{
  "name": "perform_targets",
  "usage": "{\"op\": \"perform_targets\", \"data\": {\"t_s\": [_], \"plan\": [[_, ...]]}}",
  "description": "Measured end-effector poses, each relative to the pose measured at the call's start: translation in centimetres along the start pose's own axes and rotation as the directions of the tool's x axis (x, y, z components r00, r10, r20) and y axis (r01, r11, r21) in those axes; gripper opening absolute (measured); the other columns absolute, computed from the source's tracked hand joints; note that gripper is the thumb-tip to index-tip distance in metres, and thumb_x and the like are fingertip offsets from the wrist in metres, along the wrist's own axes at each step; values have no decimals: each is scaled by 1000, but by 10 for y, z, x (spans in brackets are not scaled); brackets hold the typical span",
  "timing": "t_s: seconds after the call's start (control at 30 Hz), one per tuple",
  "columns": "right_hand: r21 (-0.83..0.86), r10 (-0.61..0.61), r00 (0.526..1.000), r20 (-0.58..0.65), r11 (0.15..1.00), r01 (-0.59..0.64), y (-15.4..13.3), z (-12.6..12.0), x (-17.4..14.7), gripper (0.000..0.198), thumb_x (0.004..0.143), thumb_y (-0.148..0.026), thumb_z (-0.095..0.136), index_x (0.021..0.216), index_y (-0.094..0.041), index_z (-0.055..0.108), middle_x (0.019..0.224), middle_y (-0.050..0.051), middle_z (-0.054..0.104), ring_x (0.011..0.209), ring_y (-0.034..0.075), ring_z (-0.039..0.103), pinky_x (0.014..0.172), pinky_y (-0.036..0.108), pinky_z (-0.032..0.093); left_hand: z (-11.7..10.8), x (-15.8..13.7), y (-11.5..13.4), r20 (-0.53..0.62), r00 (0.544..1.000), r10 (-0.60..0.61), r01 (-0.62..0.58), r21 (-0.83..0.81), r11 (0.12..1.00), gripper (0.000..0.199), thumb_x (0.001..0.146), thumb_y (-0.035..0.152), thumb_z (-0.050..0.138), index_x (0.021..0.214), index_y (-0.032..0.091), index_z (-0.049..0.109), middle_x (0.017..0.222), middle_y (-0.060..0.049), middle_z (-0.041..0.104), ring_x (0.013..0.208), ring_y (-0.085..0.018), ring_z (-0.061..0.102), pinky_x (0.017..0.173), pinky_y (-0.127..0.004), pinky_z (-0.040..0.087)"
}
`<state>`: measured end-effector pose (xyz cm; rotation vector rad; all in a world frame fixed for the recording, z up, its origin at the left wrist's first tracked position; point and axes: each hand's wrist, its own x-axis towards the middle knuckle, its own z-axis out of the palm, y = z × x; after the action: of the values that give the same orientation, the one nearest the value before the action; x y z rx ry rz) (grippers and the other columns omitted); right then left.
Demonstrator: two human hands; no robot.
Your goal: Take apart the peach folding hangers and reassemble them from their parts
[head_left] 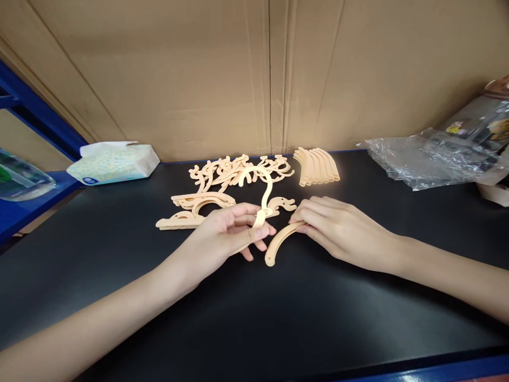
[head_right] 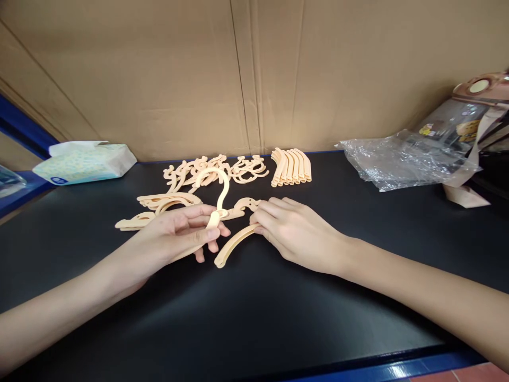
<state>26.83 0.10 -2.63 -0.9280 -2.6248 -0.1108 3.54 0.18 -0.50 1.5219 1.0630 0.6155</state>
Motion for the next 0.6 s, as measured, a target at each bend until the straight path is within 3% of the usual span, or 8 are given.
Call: {"op": "perform_targets", "data": {"t_s": [0.17,0.27,0.33,0.4,0.5,0.6], "plan": [[92,-6,1000,-9,996,7,1,2,-2,21,95,-13,32,93,-16,53,81,5,60,70,16,51,66,28,41,-2,-1,2,-67,998,-1,-2,-41,999,26,90,40,56,81,17,64,90,-5,72,69,-13,65,55,-20,54],[131,75,997,-7,989,-73,-1,1,-4,24,98,-32,37,87,-19,54,67,0,58,57,13,50,56,26,35,0,-1,1,-44,998,-44,40,-92,995,23,88,37,59,79,16,64,89,-6,72,71,-15,67,63,-25,57],[146,113,994,1,983,-112,-2,-1,-4,35,93,-51,44,82,-20,54,58,-3,55,49,11,48,51,25,30,1,-2,-1,-29,997,-73,67,-163,984,19,88,34,59,81,16,63,90,-7,72,75,-16,68,69,-29,59],[139,104,995,10,985,-104,-2,-1,-5,43,90,-59,46,73,-20,54,52,-4,52,45,10,45,48,25,26,1,-1,-3,4,995,-104,102,-232,967,17,88,31,60,82,16,61,91,-7,72,80,-18,70,74,-32,59],[98,60,998,8,993,-61,0,-1,-4,49,94,-54,40,61,-19,48,49,-4,47,45,8,42,49,25,25,0,0,-7,74,987,-140,155,-283,946,17,88,33,61,86,16,61,96,-7,72,86,-20,71,80,-34,59],[67,28,1000,11,997,-29,1,1,-4,50,96,-51,38,59,-19,46,51,-4,46,46,8,40,49,25,24,-2,1,-8,104,984,-142,168,-300,939,18,87,35,63,91,17,65,101,-7,71,82,-19,72,77,-31,59]]}}
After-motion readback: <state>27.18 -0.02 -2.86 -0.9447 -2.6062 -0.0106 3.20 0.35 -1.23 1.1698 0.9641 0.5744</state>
